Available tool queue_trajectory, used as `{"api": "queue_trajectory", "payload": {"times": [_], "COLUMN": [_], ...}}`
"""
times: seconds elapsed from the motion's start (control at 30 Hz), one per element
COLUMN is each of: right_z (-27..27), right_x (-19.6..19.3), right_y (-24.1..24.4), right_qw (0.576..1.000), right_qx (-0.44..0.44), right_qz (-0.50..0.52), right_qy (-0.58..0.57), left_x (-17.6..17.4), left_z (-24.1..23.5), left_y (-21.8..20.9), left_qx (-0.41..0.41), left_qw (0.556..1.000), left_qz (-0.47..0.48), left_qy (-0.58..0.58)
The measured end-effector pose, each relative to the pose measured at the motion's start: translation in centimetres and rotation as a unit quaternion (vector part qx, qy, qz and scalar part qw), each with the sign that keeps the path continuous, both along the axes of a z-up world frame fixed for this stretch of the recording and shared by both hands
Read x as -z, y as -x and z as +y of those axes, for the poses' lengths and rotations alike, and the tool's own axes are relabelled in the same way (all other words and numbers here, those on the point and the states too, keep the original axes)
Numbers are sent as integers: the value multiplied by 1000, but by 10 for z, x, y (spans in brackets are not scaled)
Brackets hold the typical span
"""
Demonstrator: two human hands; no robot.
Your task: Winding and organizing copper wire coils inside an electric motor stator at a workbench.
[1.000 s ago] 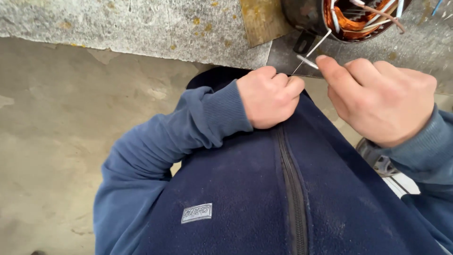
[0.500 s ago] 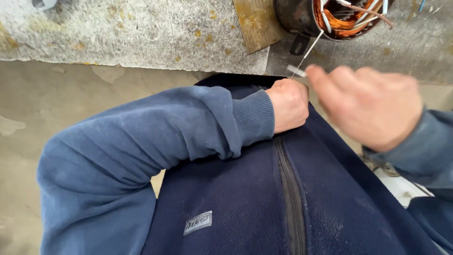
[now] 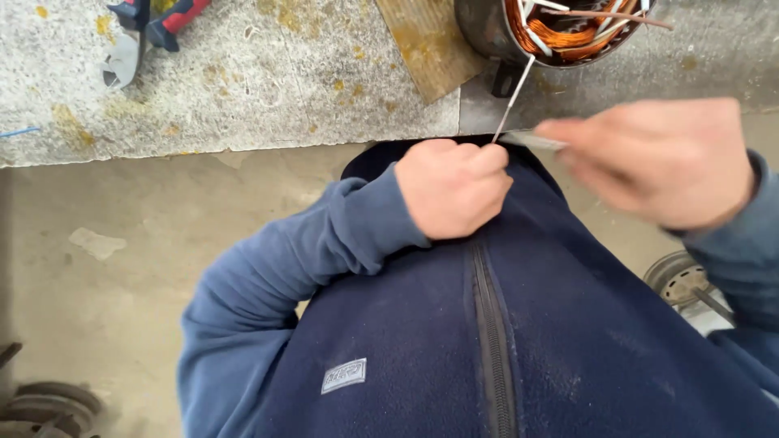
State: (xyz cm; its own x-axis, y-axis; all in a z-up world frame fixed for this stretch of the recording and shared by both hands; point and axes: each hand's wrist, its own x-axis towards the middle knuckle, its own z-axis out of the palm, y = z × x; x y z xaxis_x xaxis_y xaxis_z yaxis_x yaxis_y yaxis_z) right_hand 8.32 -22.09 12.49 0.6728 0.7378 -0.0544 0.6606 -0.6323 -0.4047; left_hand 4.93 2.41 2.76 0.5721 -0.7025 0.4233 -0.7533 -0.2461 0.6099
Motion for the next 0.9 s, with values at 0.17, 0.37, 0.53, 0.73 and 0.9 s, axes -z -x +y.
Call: {"api": "queue_trajectory", "payload": {"times": [0.17,0.37,0.53,0.73,0.9], "right_z": [-7,4,-4,-5,2], "right_x": [49,87,90,92,91], "right_y": [23,41,36,36,39], "right_qw": [984,978,974,977,976], "right_qx": [120,113,124,76,70], "right_qz": [-14,1,-10,-26,-43], "right_qy": [-132,-178,-189,-196,-202], "left_x": [8,37,45,52,57], "left_z": [0,-9,-13,-14,-13], "left_y": [17,45,52,57,60], "left_qx": [-26,-74,-93,-101,-96], "left_qw": [926,702,627,610,588], "left_qz": [326,601,643,640,625], "left_qy": [190,376,431,456,505]}}
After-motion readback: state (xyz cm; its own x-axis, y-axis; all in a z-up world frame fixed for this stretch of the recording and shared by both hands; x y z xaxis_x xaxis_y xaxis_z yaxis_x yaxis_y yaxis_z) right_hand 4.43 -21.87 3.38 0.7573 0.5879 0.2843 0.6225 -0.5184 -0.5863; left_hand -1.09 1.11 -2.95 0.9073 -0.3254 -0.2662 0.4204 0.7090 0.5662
